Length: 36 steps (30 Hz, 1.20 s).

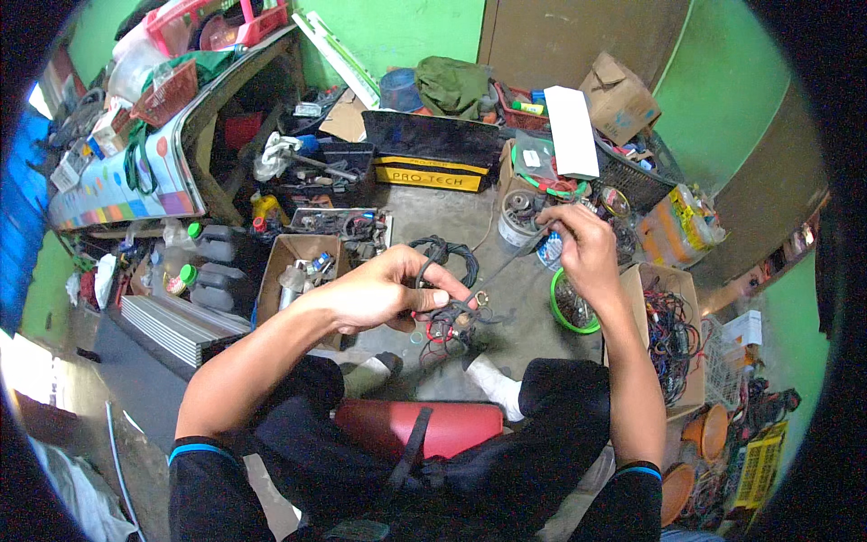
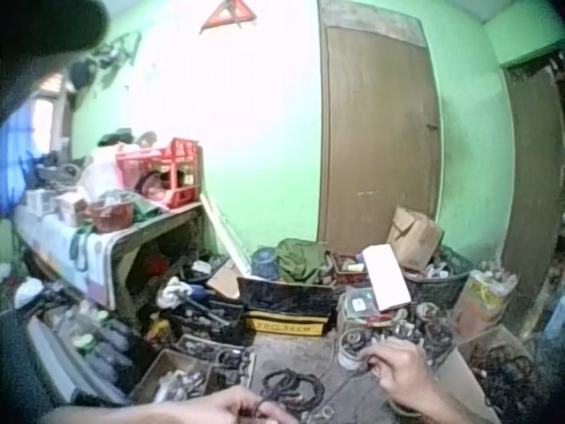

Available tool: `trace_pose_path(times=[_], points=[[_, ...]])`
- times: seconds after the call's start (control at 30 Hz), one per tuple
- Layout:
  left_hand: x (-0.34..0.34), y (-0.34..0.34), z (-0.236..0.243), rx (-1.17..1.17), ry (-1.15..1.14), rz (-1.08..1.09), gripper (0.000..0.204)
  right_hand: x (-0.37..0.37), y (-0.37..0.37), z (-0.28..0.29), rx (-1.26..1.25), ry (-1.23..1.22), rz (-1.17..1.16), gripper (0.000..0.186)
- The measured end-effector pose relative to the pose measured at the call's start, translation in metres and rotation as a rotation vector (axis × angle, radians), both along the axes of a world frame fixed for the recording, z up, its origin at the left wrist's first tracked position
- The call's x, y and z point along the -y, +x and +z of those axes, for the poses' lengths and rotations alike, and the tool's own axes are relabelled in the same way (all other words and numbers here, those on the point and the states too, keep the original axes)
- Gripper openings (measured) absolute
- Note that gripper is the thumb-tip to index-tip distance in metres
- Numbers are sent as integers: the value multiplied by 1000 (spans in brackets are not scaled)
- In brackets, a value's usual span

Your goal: The person sits on the floor and manipulates a bundle of black wires, twisting and inspecting the ends. They then pick up a red and white wire harness and examine the connectors.

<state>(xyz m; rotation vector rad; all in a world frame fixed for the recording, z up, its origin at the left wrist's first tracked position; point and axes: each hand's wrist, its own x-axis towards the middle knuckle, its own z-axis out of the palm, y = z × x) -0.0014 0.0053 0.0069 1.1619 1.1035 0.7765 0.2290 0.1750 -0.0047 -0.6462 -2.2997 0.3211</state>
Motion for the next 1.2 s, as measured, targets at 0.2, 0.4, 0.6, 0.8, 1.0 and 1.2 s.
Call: trace_pose_path(times=[0.2,0.4,0.6,0.8,1.0,1.2], points=[[0,3,1,-14,-8,30,21,54,-19,13,124,-72,444,24],[1,-1,-3,-29,67,-43,20,-4,7,4,-224,-345,-4,22],[2,-4,-1,5,26,36,18,48,-14,13,20,-15,354,41],[4,0,7,1,58,-49,19,37,-12,4,-63,-96,283,23],[3,-2,2,-8,113,-25,19,33,-11,5,-93,-27,240,21],[7,-1,6,-1,44,-14,19,46,-14,13,11,-186,383,16]])
